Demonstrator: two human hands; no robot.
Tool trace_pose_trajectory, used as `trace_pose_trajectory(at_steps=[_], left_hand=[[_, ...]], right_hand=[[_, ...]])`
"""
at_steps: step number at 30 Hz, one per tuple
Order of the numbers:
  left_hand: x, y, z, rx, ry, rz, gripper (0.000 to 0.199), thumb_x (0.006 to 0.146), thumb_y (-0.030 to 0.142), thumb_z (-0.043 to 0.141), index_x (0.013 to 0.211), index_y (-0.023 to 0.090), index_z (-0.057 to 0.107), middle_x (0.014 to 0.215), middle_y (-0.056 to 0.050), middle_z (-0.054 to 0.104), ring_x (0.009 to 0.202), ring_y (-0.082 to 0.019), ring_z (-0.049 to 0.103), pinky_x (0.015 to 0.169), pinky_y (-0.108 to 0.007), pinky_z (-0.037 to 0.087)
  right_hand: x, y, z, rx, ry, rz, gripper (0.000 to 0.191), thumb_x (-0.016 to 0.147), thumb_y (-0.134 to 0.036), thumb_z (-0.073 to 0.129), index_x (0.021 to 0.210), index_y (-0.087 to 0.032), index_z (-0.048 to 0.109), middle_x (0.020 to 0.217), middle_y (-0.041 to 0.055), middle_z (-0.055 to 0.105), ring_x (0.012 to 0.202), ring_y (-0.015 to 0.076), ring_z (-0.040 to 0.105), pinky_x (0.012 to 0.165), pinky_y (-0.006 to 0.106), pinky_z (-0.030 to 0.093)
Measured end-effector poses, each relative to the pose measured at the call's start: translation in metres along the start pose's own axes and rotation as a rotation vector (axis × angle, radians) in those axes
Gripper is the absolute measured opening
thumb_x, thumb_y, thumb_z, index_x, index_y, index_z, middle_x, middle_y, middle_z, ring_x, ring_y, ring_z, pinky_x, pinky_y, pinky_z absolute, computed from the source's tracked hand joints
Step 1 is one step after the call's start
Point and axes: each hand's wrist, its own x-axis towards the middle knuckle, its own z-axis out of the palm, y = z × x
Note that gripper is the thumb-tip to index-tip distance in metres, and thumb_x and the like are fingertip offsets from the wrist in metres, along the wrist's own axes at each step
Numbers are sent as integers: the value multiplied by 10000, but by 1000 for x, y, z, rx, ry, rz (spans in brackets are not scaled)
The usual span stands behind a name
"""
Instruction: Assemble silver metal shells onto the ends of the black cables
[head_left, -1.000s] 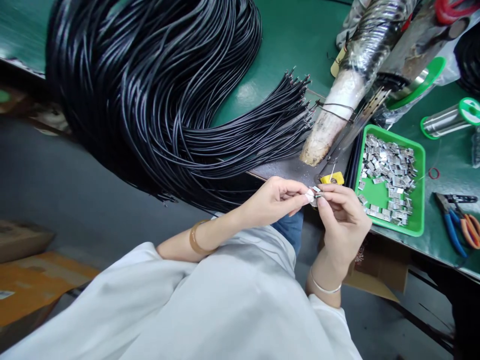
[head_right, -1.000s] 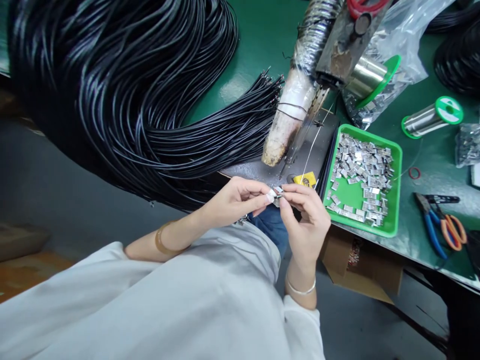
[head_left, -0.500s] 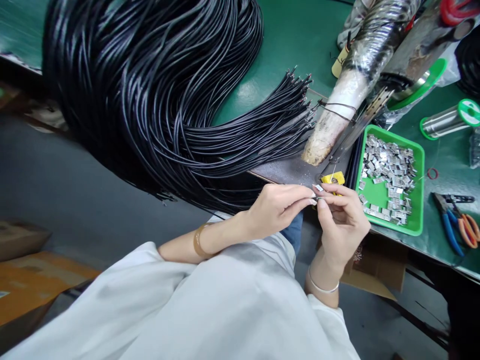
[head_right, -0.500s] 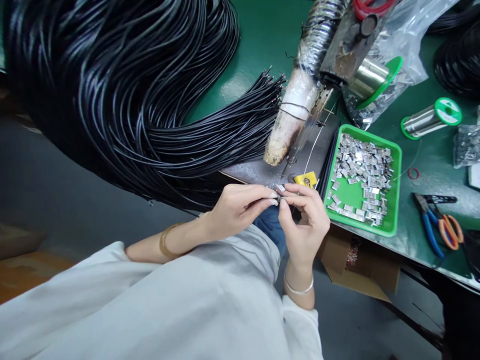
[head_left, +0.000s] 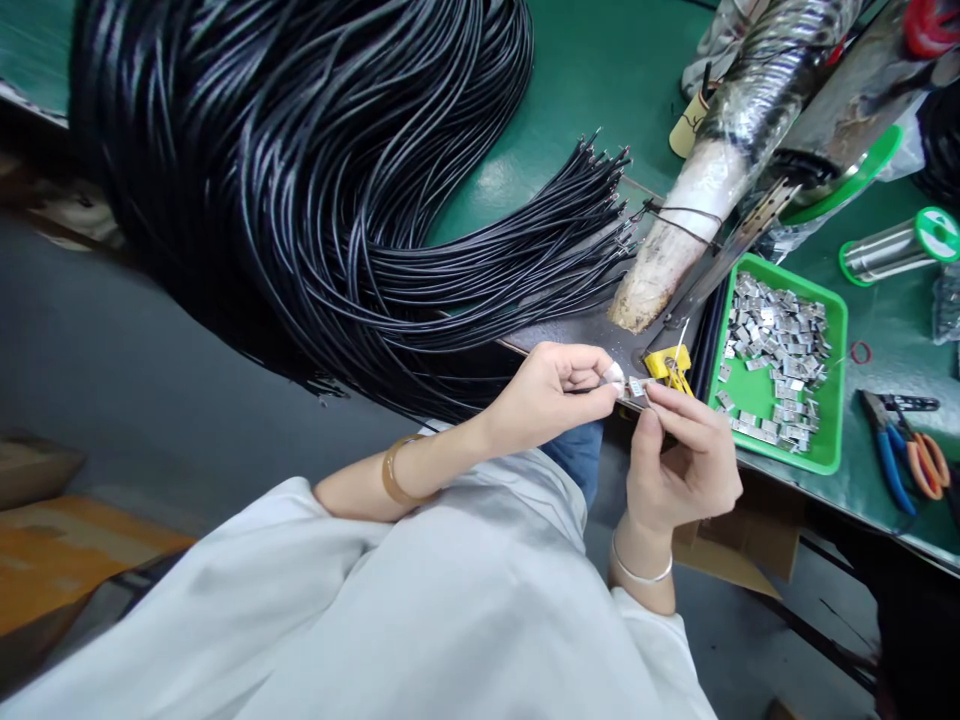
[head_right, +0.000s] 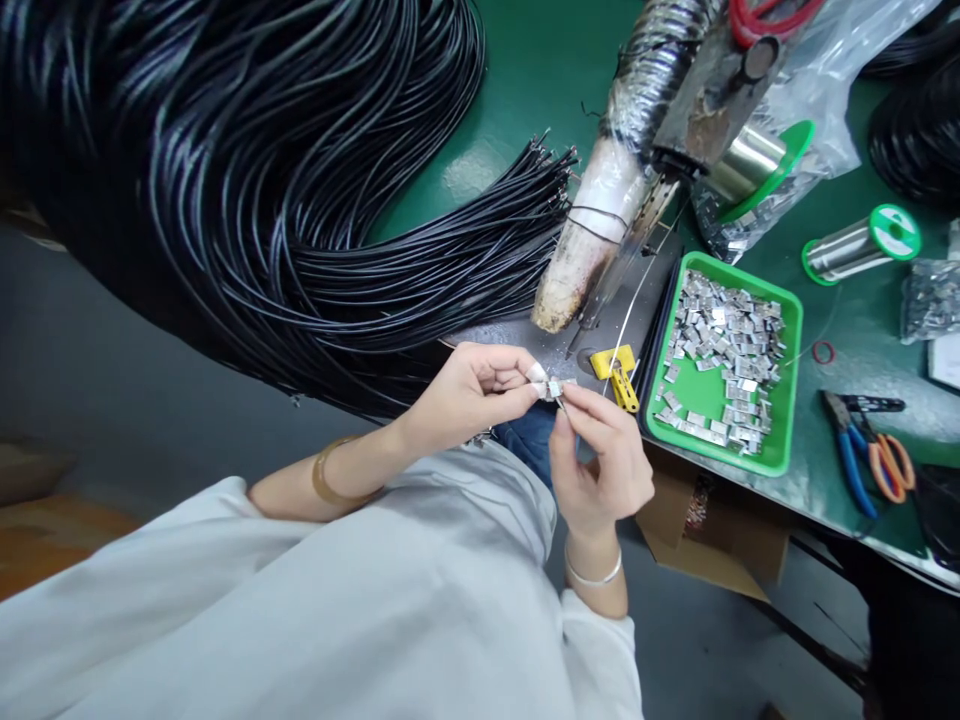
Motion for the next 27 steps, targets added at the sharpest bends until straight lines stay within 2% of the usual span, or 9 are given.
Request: trace_pose_trajectory(at_steps=[5, 11, 16, 18, 21, 24, 27], left_hand=[[4, 3, 0, -21, 37, -16, 169, 776, 259, 700, 704, 120, 634, 525, 85, 354, 492, -35, 264, 454, -190, 197], [10, 3, 1, 2, 73, 18, 203, 775, 263, 693, 658, 111, 626, 547, 66, 378, 519, -40, 287, 460, -188, 216], [14, 0, 3, 45, 114, 77, 159, 778, 220, 658, 667, 107, 668, 553, 53, 444, 522, -39, 328, 476, -174, 287], [16, -2, 4, 50, 128, 118, 131, 776, 191, 649, 689, 103, 691, 585, 39, 516, 542, -41, 385, 510, -164, 349], [18, -5, 6, 57, 160, 126, 119, 768, 186, 653, 711, 99, 710, 658, 3, 619, 594, -61, 495, 563, -166, 428], [20, -5, 8, 75, 205, 105, 131, 765, 210, 663, 720, 101, 720, 662, -9, 638, 592, -73, 525, 554, -172, 442], [20, -4, 9, 81, 222, 114, 134, 769, 222, 673, 734, 104, 727, 657, -9, 642, 570, -68, 517, 534, -169, 435]], right_hand=[[-2, 8, 6, 176, 50, 188, 120, 893, -102, 664, 965, -198, 665, 985, 42, 765, 902, 180, 759, 775, 361, 656], [-2, 10, 5, 46, -52, 70, 180, 825, -79, 742, 922, -213, 671, 1041, 31, 782, 924, 182, 768, 820, 356, 658], [-2, 14, 7, -55, -36, -63, 218, 806, -63, 755, 914, -219, 647, 1044, 15, 788, 920, 169, 777, 830, 318, 664], [-3, 16, 8, -41, -44, -49, 204, 826, -76, 739, 926, -220, 636, 1095, 20, 781, 943, 177, 780, 820, 325, 673], [-2, 17, 9, 18, -49, 58, 171, 859, -79, 703, 947, -210, 634, 1201, 56, 757, 1032, 211, 771, 856, 380, 679], [1, 16, 11, 7, -61, 117, 153, 867, -90, 704, 952, -202, 645, 1190, 74, 763, 1072, 228, 762, 875, 399, 677], [6, 11, 11, -3, -64, 113, 151, 863, -94, 712, 950, -202, 653, 1188, 80, 764, 1036, 218, 771, 845, 379, 683]])
